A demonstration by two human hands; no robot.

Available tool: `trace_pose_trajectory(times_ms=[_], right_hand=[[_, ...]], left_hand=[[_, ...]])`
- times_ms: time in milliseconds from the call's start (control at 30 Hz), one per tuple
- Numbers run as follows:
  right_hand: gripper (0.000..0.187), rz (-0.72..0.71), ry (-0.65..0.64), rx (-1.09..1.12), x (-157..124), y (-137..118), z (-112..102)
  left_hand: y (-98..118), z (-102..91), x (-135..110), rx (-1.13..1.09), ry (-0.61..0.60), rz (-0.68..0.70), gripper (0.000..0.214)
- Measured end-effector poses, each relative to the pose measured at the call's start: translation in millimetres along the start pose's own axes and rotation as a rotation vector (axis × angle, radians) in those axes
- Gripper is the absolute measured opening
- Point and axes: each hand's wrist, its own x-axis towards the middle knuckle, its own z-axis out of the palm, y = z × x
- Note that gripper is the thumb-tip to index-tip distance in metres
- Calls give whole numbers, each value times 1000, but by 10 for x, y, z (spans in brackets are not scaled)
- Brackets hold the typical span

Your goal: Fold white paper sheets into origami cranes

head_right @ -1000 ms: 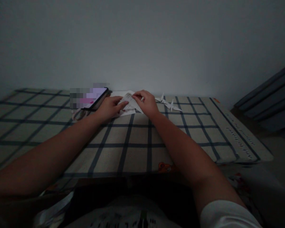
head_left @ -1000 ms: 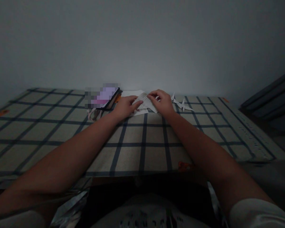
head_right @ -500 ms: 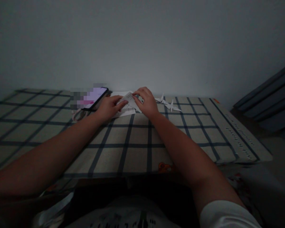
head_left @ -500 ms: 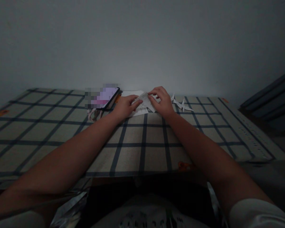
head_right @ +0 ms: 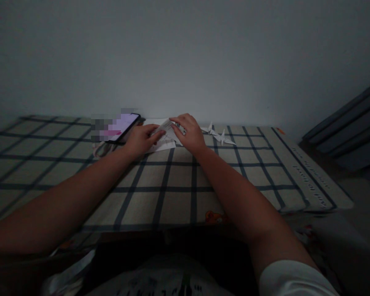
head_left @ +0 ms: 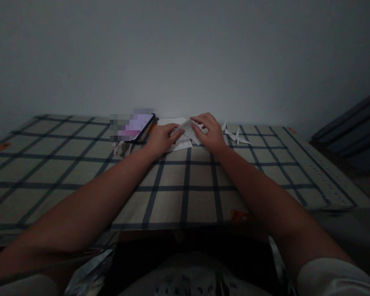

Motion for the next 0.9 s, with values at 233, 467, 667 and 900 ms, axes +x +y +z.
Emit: trace_pose_trajectory(times_ms=[233,467,667,900], right_hand=[[25,-34,17,-1,4,0,3],[20,-24,10,-3,0,2,-2],[18,-26,19,8,4,-10,-2],[19,10,-26,2,9,-25,9]], left_hand=[[23,6,-9,16,7,-18,45],[10,30,-19,34,24,-4,45],[1,33,-20,35,27,-3,46],[19,31,-21,52,37,-16,48]])
